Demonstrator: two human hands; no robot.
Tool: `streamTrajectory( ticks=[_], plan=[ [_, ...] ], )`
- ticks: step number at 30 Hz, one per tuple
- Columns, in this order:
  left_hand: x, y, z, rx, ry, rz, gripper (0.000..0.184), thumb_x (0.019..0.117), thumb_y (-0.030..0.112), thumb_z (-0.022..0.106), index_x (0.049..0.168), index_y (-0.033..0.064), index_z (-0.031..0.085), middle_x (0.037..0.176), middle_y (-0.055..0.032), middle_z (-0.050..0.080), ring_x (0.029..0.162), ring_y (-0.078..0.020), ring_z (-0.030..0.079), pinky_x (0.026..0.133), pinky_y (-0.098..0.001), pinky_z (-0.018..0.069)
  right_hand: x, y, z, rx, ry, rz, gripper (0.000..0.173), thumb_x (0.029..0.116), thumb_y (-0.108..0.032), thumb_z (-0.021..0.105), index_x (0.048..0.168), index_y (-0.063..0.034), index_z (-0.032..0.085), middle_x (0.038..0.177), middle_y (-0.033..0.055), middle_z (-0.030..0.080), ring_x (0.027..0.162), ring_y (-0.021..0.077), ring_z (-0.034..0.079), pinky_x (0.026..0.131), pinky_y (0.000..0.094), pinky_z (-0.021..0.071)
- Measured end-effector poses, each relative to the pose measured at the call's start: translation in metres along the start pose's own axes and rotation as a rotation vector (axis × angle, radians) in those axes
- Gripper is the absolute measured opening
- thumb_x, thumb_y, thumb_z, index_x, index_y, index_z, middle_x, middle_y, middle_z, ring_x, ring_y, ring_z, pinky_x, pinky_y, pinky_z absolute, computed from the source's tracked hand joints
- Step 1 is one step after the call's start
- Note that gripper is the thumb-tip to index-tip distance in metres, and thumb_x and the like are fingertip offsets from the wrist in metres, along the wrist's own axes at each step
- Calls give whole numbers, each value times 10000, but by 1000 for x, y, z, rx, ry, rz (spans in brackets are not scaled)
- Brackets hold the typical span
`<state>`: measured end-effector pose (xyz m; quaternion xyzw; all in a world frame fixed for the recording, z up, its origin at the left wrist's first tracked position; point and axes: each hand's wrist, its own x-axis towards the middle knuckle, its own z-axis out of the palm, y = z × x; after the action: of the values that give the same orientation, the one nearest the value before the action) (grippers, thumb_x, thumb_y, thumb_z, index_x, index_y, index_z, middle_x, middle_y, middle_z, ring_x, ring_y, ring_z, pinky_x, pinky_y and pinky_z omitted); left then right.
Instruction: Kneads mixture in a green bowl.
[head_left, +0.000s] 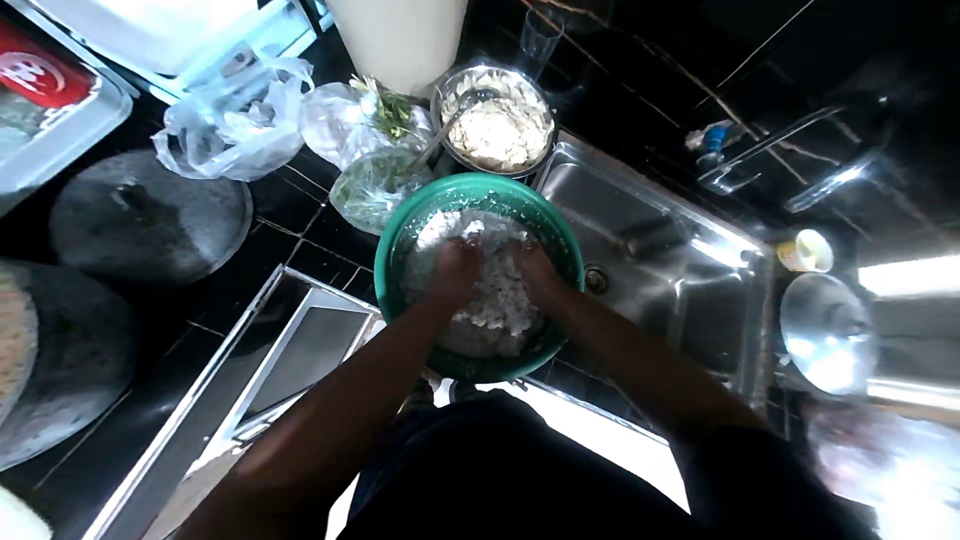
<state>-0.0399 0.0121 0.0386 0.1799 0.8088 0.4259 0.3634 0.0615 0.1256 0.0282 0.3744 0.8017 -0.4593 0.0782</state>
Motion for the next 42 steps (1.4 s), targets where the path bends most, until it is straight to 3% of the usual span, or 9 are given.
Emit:
streamTrajectory(
  ticks=[4,8,15,20,23,27,29,35,42],
  plan=[
    [7,-26,-31,53,39,-19,361,1063,207,557,1313,-52,589,1284,-293,615,1207,-427,602,1044,-614,457,12,-17,-32,-58,-121,-59,474,1055,-231,588,1448,15,490,1427,244,554,1304,345,554,1098,493,441],
    [27,-38,-25,-132,118,-108,424,1123,224,399,1438,-48,476,1409,-296,542,1311,-406,536,1096,-573,419,75,6,-19,-167,-10,-341,496,1011,-242,653,1430,3,552,1450,210,567,1350,311,545,1166,475,405],
    [61,-16,18,-377,307,-205,532,1043,319,604,1430,-32,501,1372,-280,581,1290,-394,567,1090,-549,451,51,-31,28,267,8,104,427,1101,-277,477,1405,16,538,1361,223,592,1229,297,577,1050,458,461],
    [47,-9,14,94,156,-221,369,1084,82,433,1360,-157,489,1401,-354,523,1349,-462,503,1121,-557,400,22,-28,12,268,-10,54,497,1028,-158,606,1480,-15,456,1375,220,582,1228,292,585,1029,455,486],
    [28,-6,13,384,68,46,336,1067,-2,428,1310,-220,507,1391,-382,518,1368,-477,474,1158,-534,349,15,-27,5,154,18,42,493,1055,-205,572,1471,25,445,1394,259,563,1286,339,558,1077,487,451],
    [7,-3,11,34,65,142,368,1102,45,384,1401,-161,444,1414,-328,518,1348,-367,500,1151,-427,371,8,-32,8,52,98,54,475,1110,-302,447,1422,52,500,1385,281,572,1304,383,557,1099,528,432],
    [2,3,-4,236,-71,138,377,1086,-5,390,1424,-165,440,1460,-334,486,1399,-407,461,1170,-470,350,5,-36,7,63,94,4,449,1116,-270,431,1415,49,535,1428,276,548,1349,387,516,1133,522,389],
    [35,-28,-24,289,-69,-51,380,1090,120,470,1386,-115,509,1446,-334,499,1375,-468,473,1144,-593,378,41,-21,-20,-128,-86,-1,635,1013,-352,654,1474,35,451,1439,276,533,1345,384,526,1127,553,412],
    [43,-12,-8,254,-126,-10,391,1105,113,426,1424,-107,478,1469,-316,492,1398,-448,457,1158,-573,363,49,-28,19,373,-84,85,536,991,-155,660,1478,-48,463,1322,191,601,1130,245,603,960,415,508]
  ],
)
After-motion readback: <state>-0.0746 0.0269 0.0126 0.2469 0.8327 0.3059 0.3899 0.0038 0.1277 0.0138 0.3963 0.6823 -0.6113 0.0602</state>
